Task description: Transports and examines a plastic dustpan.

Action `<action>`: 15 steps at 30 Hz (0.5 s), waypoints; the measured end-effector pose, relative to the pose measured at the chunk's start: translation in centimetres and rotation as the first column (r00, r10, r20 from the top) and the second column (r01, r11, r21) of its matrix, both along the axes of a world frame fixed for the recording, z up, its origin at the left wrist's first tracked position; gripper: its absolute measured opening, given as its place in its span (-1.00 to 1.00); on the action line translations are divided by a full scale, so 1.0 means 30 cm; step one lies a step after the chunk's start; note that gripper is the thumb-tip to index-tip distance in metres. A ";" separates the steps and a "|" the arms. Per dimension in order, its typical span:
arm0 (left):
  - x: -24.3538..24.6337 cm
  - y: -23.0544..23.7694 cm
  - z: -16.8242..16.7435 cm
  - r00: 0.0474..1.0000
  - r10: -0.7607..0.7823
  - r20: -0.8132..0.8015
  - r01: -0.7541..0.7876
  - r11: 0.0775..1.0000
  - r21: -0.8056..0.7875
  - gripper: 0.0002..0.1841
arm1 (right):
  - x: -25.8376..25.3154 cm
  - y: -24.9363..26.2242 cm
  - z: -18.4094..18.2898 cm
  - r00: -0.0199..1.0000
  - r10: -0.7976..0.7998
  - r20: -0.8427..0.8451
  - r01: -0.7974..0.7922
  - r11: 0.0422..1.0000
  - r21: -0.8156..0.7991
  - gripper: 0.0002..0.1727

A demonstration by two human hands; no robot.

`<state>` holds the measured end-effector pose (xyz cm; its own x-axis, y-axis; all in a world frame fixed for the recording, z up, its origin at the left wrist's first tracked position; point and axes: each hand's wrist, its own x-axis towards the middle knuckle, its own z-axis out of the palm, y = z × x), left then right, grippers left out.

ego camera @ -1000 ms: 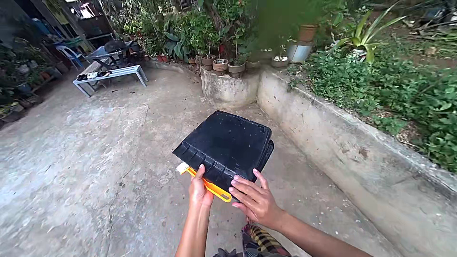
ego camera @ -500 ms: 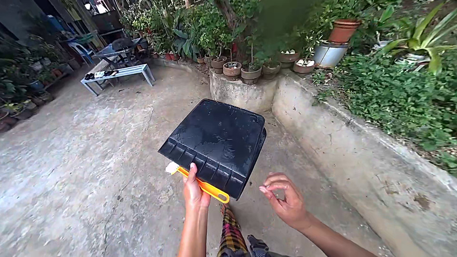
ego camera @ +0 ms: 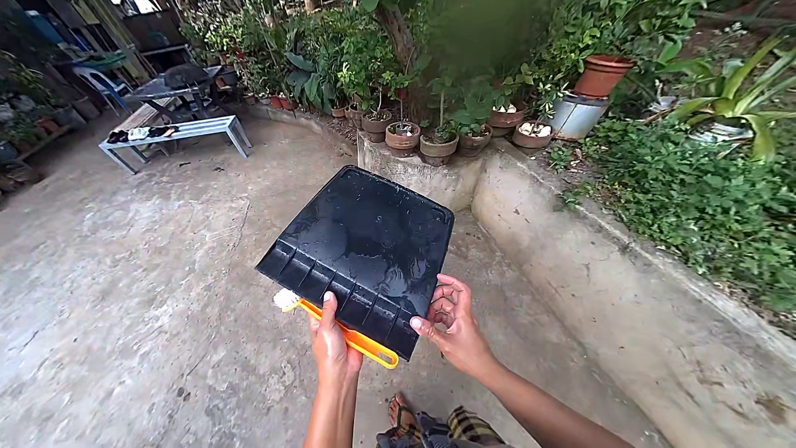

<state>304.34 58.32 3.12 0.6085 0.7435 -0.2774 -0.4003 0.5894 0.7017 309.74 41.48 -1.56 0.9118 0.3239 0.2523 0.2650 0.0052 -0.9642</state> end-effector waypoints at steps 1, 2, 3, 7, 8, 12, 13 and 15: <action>0.012 0.016 -0.001 1.000 0.001 -0.015 -0.001 1.000 -0.011 -0.76 | 0.017 0.017 0.002 1.000 -0.006 -0.005 0.006 1.000 0.019 0.07; 0.022 0.031 -0.004 1.000 0.005 -0.028 -0.006 1.000 -0.017 -0.76 | 0.033 0.034 0.004 1.000 -0.008 -0.002 0.008 0.999 0.033 0.00; 0.030 0.045 -0.008 0.999 0.013 -0.038 -0.014 1.000 -0.025 -0.76 | 0.045 0.050 0.006 1.000 -0.005 0.002 0.005 0.999 0.041 -0.08; 0.053 0.102 -0.028 0.998 0.039 -0.048 -0.040 0.999 -0.035 -0.76 | 0.095 0.106 0.021 0.995 0.059 -0.077 -0.054 0.997 0.062 -0.41; 0.057 0.112 -0.033 0.998 0.046 -0.044 -0.048 0.998 -0.035 -0.76 | 0.106 0.118 0.025 0.992 0.064 -0.111 -0.057 0.996 0.063 -0.51; 0.066 0.140 -0.027 0.991 0.121 -0.052 -0.120 0.992 0.031 -0.74 | 0.197 0.157 0.024 0.990 0.002 -0.143 0.003 0.999 0.037 -0.82; 0.065 0.145 -0.021 0.988 0.141 -0.063 -0.138 0.989 0.056 -0.74 | 0.228 0.157 0.018 0.990 -0.008 -0.141 0.013 0.999 0.037 -0.84; 0.068 0.153 -0.017 0.985 0.160 -0.069 -0.155 0.985 0.073 -0.72 | 0.255 0.154 0.005 0.995 0.003 -0.101 0.005 0.996 0.086 -0.88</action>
<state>306.37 62.92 2.61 0.4616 0.8470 -0.2636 -0.4296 0.4734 0.7689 317.40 46.12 -1.41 0.9344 0.3038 0.1861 0.1665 0.0895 -0.9820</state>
